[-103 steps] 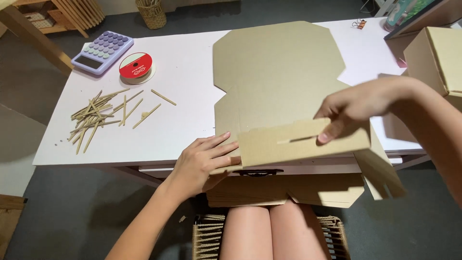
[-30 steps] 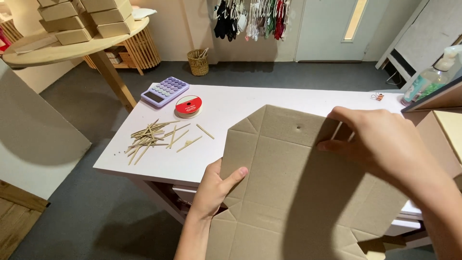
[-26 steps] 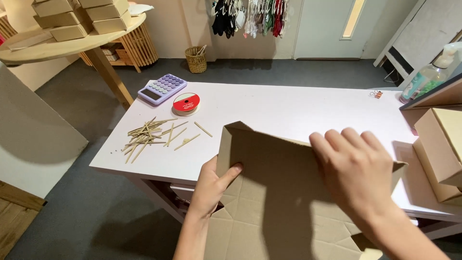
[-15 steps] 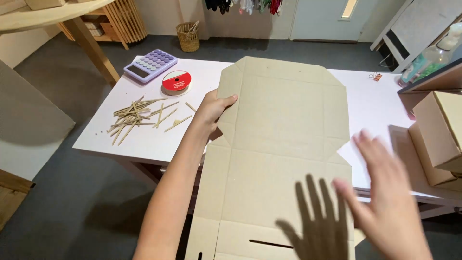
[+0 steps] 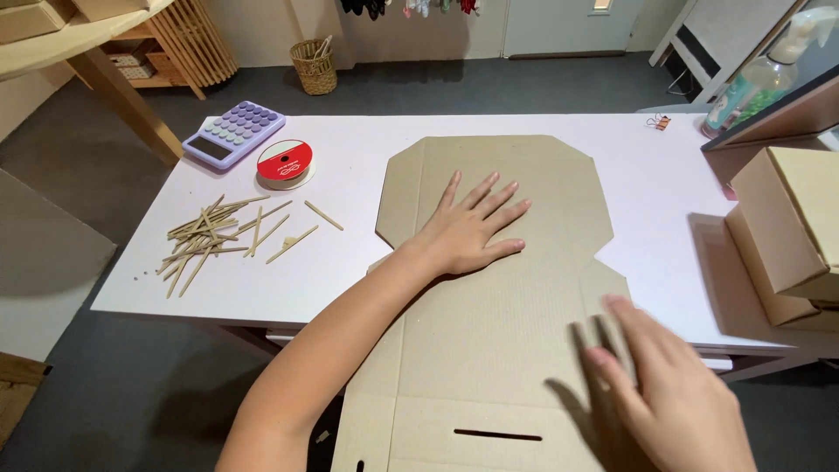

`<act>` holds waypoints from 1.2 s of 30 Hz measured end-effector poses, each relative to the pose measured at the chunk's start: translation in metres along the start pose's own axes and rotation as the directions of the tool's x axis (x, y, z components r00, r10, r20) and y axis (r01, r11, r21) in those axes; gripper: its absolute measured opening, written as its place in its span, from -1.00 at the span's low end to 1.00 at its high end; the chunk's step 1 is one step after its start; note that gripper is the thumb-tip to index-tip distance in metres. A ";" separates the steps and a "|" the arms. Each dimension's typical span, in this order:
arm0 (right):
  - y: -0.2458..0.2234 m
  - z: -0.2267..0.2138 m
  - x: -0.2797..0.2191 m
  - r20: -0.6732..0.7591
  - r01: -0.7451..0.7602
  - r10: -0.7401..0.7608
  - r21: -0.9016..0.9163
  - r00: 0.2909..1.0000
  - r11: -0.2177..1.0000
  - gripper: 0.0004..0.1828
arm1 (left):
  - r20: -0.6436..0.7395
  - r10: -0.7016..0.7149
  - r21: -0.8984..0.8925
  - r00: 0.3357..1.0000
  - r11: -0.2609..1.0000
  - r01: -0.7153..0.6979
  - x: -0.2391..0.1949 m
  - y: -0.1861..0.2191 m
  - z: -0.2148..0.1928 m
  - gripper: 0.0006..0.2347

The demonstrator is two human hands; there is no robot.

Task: The person assembles flat cardboard boxes by folding along pre-scored lines and inserting tabs into slots to form rectangular containers. They complete one box, place it aside, then repeat the process with a second identical box. The workspace includes a white table with wooden sticks, a spool of twine, and a calculator.

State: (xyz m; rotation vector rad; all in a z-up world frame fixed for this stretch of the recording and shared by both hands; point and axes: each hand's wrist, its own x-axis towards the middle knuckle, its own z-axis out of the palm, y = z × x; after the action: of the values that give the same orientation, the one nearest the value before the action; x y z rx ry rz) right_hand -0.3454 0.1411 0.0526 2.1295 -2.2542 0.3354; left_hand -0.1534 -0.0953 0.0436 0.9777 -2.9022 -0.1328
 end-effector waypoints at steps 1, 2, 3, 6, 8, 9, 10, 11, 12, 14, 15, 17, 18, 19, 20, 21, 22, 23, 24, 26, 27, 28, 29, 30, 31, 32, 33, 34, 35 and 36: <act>-0.001 -0.015 0.007 0.142 -0.420 0.406 0.087 0.903 0.903 -0.18 | 0.048 -0.020 -0.076 0.999 0.997 0.024 0.002 0.004 0.006 -0.40; 0.001 -0.018 0.019 0.139 -0.423 0.410 0.079 0.901 0.903 -0.18 | 0.044 -0.016 -0.082 0.999 0.996 0.019 0.002 0.003 0.012 -0.40; 0.003 -0.020 0.031 0.212 -0.467 0.432 0.160 0.877 0.870 -0.22 | -0.072 0.034 -0.010 0.997 0.999 -0.034 0.001 0.000 0.017 -0.40; 0.018 -0.010 0.087 0.136 -0.360 0.335 0.267 0.932 0.894 -0.24 | -0.410 0.207 0.220 0.889 0.968 -0.124 -0.011 0.011 0.024 -0.49; 0.027 0.004 0.144 -0.037 -0.194 0.213 0.285 0.976 0.939 -0.20 | -0.588 0.346 0.389 0.731 0.914 -0.119 -0.023 0.024 0.026 -0.60; 0.029 0.011 0.176 -0.038 -0.176 0.190 0.233 0.981 0.956 -0.15 | -0.525 0.282 0.185 0.803 0.959 -0.215 -0.031 0.035 0.031 -0.62; 0.031 0.018 0.208 -0.038 -0.157 0.167 0.181 0.985 0.971 -0.10 | -0.440 0.236 -0.035 0.867 0.960 -0.279 -0.040 0.045 0.036 -0.59; 0.030 0.025 0.234 -0.041 -0.154 0.164 0.184 0.986 0.971 -0.10 | -0.440 0.236 -0.031 0.867 0.960 -0.277 -0.048 0.050 0.037 -0.59; 0.028 0.032 0.260 0.008 -0.128 0.129 0.148 0.992 0.981 -0.11 | -0.330 0.202 -0.101 0.922 0.964 -0.247 -0.055 0.054 0.037 -0.48; 0.013 0.035 0.298 0.046 -0.096 0.091 0.115 0.995 0.989 -0.13 | -0.220 0.174 -0.154 0.960 0.966 -0.210 -0.063 0.059 0.037 -0.35; 0.002 0.033 0.310 0.182 -0.085 0.058 0.143 0.982 0.986 -0.05 | -0.213 0.155 -0.185 0.965 0.963 -0.195 -0.062 0.059 0.037 -0.35; -0.019 0.029 0.333 0.306 -0.076 0.020 0.173 0.952 0.982 0.04 | -0.208 0.139 -0.208 0.968 0.961 -0.183 -0.061 0.059 0.036 -0.34; -0.029 0.029 0.344 0.394 -0.063 -0.002 0.150 0.919 0.987 -0.01 | -0.275 0.123 -0.263 0.954 0.944 -0.198 -0.060 0.060 0.036 -0.37; -0.039 0.030 0.352 0.483 -0.045 -0.023 0.128 0.875 0.991 -0.06 | -0.338 0.099 -0.320 0.936 0.923 -0.214 -0.061 0.062 0.037 -0.39; -0.041 0.041 0.362 0.481 -0.044 -0.024 0.129 0.877 0.991 -0.06 | -0.339 0.100 -0.318 0.936 0.924 -0.213 -0.063 0.065 0.033 -0.39; -0.044 0.051 0.373 0.413 -0.026 -0.030 0.129 0.910 0.991 -0.11 | -0.253 0.048 -0.338 0.966 0.931 -0.134 -0.063 0.066 0.027 -0.39; -0.047 0.061 0.385 0.343 -0.008 -0.037 0.127 0.939 0.992 -0.12 | -0.164 -0.005 -0.352 0.986 0.934 -0.053 -0.065 0.066 0.021 -0.39; -0.051 0.057 0.386 0.341 0.003 -0.046 0.126 0.939 0.992 -0.12 | -0.169 -0.014 -0.351 0.985 0.935 -0.047 -0.063 0.066 0.021 -0.39; -0.055 0.053 0.388 0.385 -0.007 -0.037 0.112 0.922 0.994 -0.14 | -0.165 -0.019 -0.343 0.986 0.938 -0.039 -0.062 0.065 0.022 -0.38; -0.059 0.053 0.389 0.441 -0.021 -0.027 0.103 0.897 0.994 -0.15 | -0.145 -0.027 -0.343 0.989 0.939 -0.024 -0.065 0.068 0.027 -0.36; -0.058 0.050 0.396 0.479 -0.052 0.018 0.059 0.878 0.997 -0.04 | -0.191 -0.008 -0.334 0.981 0.941 -0.057 -0.065 0.068 0.030 -0.37; -0.057 0.047 0.402 0.513 -0.081 0.063 0.014 0.856 0.997 0.07 | -0.238 0.011 -0.323 0.971 0.942 -0.090 -0.064 0.069 0.031 -0.37; -0.062 0.033 0.399 0.509 -0.073 0.058 0.010 0.859 0.997 0.07 | -0.246 0.005 -0.322 0.969 0.943 -0.087 -0.062 0.068 0.030 -0.37; -0.067 0.019 0.395 0.490 -0.124 0.107 0.002 0.865 0.992 0.10 | -0.206 0.005 -0.327 0.979 0.942 -0.074 -0.061 0.067 0.029 -0.36; -0.075 0.009 0.389 0.478 -0.171 0.152 -0.003 0.865 0.985 0.12 | -0.158 -0.002 -0.338 0.987 0.940 -0.053 -0.063 0.068 0.029 -0.34; -0.078 0.001 0.391 0.482 -0.161 0.143 -0.006 0.864 0.987 0.12 | -0.160 -0.014 -0.343 0.987 0.938 -0.043 -0.062 0.067 0.029 -0.34; -0.079 -0.004 0.392 0.479 -0.124 0.119 -0.021 0.870 0.992 0.13 | -0.178 -0.007 -0.331 0.984 0.942 -0.054 -0.062 0.067 0.029 -0.34; -0.080 -0.010 0.392 0.475 -0.088 0.094 -0.036 0.875 0.996 0.15 | -0.196 0.001 -0.319 0.981 0.946 -0.065 -0.062 0.067 0.029 -0.34; -0.081 -0.023 0.382 0.479 -0.088 0.095 -0.036 0.873 0.995 0.15 | -0.194 0.000 -0.322 0.981 0.945 -0.063 -0.061 0.066 0.033 -0.34; -0.082 -0.036 0.372 0.433 -0.104 0.104 -0.023 0.895 0.994 0.10 | -0.207 -0.004 -0.317 0.978 0.946 -0.063 -0.061 0.065 0.037 -0.35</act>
State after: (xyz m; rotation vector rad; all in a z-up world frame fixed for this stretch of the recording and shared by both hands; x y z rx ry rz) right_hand -0.2941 -0.2229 0.1597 2.2727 -2.5961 -0.1624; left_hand -0.1482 -0.0046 0.0113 0.8349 -2.5944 -0.4603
